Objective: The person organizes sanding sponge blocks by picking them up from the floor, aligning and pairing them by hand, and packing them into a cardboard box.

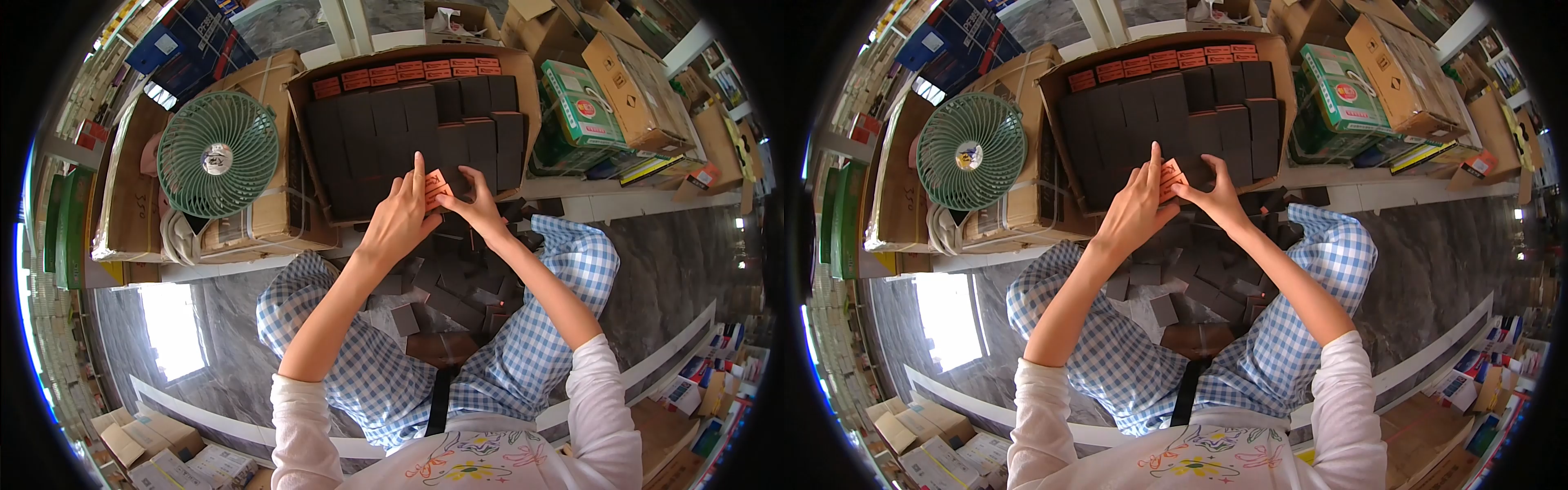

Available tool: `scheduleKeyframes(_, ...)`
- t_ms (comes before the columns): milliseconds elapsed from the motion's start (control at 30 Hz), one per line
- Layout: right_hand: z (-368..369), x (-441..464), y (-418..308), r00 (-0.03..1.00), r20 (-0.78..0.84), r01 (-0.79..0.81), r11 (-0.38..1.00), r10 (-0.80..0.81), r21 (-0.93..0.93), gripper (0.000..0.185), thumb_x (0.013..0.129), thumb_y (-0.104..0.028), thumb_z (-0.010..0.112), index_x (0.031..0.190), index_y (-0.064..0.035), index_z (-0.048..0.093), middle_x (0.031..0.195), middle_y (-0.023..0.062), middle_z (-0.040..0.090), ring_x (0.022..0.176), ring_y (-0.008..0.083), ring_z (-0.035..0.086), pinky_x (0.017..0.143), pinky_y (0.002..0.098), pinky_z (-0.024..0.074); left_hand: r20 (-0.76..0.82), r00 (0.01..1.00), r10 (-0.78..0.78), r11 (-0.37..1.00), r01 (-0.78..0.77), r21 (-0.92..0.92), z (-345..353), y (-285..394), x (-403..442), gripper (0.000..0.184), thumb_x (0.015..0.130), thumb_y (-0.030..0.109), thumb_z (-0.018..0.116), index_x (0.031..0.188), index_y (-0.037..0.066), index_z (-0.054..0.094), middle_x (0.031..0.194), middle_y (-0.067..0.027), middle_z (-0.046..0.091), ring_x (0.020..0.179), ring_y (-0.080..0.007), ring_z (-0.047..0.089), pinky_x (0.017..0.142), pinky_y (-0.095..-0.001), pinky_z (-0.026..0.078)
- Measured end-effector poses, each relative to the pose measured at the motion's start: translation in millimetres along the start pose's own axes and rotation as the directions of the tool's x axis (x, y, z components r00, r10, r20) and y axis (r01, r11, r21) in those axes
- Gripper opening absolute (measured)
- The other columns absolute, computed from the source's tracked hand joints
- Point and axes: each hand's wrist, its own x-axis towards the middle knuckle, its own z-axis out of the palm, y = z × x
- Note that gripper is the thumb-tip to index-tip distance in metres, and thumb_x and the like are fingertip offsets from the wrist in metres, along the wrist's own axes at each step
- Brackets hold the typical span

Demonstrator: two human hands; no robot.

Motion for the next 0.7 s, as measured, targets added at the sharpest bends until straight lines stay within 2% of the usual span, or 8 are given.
scheduleKeyframes(300, 1, -3, -17, 0.999, 0.02, -0.047, 0.999, 0.046, 0.025, 0.093, 0.072, -0.043, 0.081, 0.137, 0.0024, 0.033, 0.126, 0.017, 0.048, 0.12, 0.0236, 0.047, 0.099, 0.0349, 0.0411, 0.043, 0.999, -0.019, 0.999, 0.017, 0.048, -9, 1, 2, 0.093, 0.075, 0.021, 0.074, 0.143, -0.012, 0.02, 0.112, -0.0193, 0.055, 0.101, -0.0308, 0.057, 0.081, -0.0355, 0.055)
scheduleKeyframes(367, 1, -5, -26, 0.997, 0.033, -0.072, 0.996, 0.07, 0.045, 0.092, 0.073, -0.043, 0.08, 0.137, 0.0021, 0.032, 0.127, 0.0166, 0.048, 0.12, 0.0235, 0.047, 0.099, 0.0355, 0.0412, -0.019, 0.999, -0.048, 0.998, 0.048, -0.046, -13, -3, 4, 0.09, 0.076, 0.023, 0.073, 0.144, -0.01, 0.023, 0.111, -0.0212, 0.058, 0.099, -0.0323, 0.059, 0.08, -0.0374, 0.054)
scheduleKeyframes(433, 2, -7, -34, 0.989, 0.049, -0.15, 0.944, 0.143, 0.292, 0.088, 0.077, -0.041, 0.078, 0.14, -0.0002, 0.031, 0.128, 0.0158, 0.047, 0.12, 0.0225, 0.048, 0.098, 0.0352, 0.0414, -0.069, 0.994, -0.087, 0.993, 0.082, -0.082, -12, -11, 5, 0.087, 0.077, 0.025, 0.071, 0.142, -0.011, 0.026, 0.109, -0.0234, 0.059, 0.096, -0.0315, 0.061, 0.078, -0.0353, 0.054)
scheduleKeyframes(500, 0, -3, -30, 0.986, 0.008, -0.157, 0.923, 0.165, 0.351, 0.086, 0.079, -0.04, 0.076, 0.14, -0.0013, 0.031, 0.128, 0.0146, 0.048, 0.119, 0.0214, 0.049, 0.097, 0.0342, 0.0417, -0.116, 0.985, -0.127, 0.986, 0.113, -0.12, -11, -19, 8, 0.085, 0.078, 0.028, 0.07, 0.14, -0.013, 0.028, 0.108, -0.0256, 0.061, 0.092, -0.0307, 0.063, 0.076, -0.0332, 0.054)
scheduleKeyframes(567, -5, 0, -27, 0.981, -0.034, -0.16, 0.898, 0.19, 0.41, 0.083, 0.08, -0.04, 0.075, 0.14, -0.0024, 0.031, 0.128, 0.0133, 0.048, 0.117, 0.0202, 0.05, 0.096, 0.0332, 0.0419, -0.086, 0.969, -0.232, 0.909, 0.184, -0.375, -12, -24, 10, 0.083, 0.08, 0.028, 0.067, 0.141, -0.013, 0.027, 0.102, -0.027, 0.062, 0.083, -0.0299, 0.066, 0.074, -0.033, 0.054)
scheduleKeyframes(600, -7, 1, -33, 0.983, -0.015, -0.167, 0.921, 0.184, 0.352, 0.081, 0.081, -0.04, 0.074, 0.139, -0.0028, 0.033, 0.128, 0.0122, 0.049, 0.116, 0.0188, 0.05, 0.096, 0.0331, 0.0417, 0.056, 0.953, -0.299, 0.83, 0.288, -0.478, -24, -19, 11, 0.083, 0.081, 0.028, 0.067, 0.142, -0.013, 0.025, 0.098, -0.0238, 0.062, 0.074, -0.0237, 0.066, 0.068, -0.031, 0.053)
scheduleKeyframes(633, -9, 0, -38, 0.984, 0.005, -0.172, 0.94, 0.179, 0.293, 0.078, 0.082, -0.04, 0.074, 0.138, -0.0031, 0.034, 0.127, 0.0112, 0.049, 0.114, 0.0174, 0.051, 0.096, 0.0329, 0.0415, 0.055, 0.953, -0.298, 0.83, 0.287, -0.478, -23, -20, 11, 0.083, 0.081, 0.028, 0.067, 0.142, -0.013, 0.025, 0.098, -0.0238, 0.062, 0.074, -0.0237, 0.066, 0.068, -0.031, 0.053)
scheduleKeyframes(700, -11, 0, -44, 0.994, 0.007, -0.106, 0.965, 0.108, 0.24, 0.07, 0.082, -0.037, 0.074, 0.134, -0.0032, 0.04, 0.12, 0.0083, 0.054, 0.109, 0.0154, 0.054, 0.093, 0.0325, 0.0443, 0.19, 0.911, -0.365, 0.647, 0.395, -0.652, -20, -22, 11, 0.087, 0.082, 0.029, 0.067, 0.145, -0.01, 0.02, 0.097, -0.0197, 0.063, 0.067, -0.0184, 0.064, 0.063, -0.0291, 0.054)
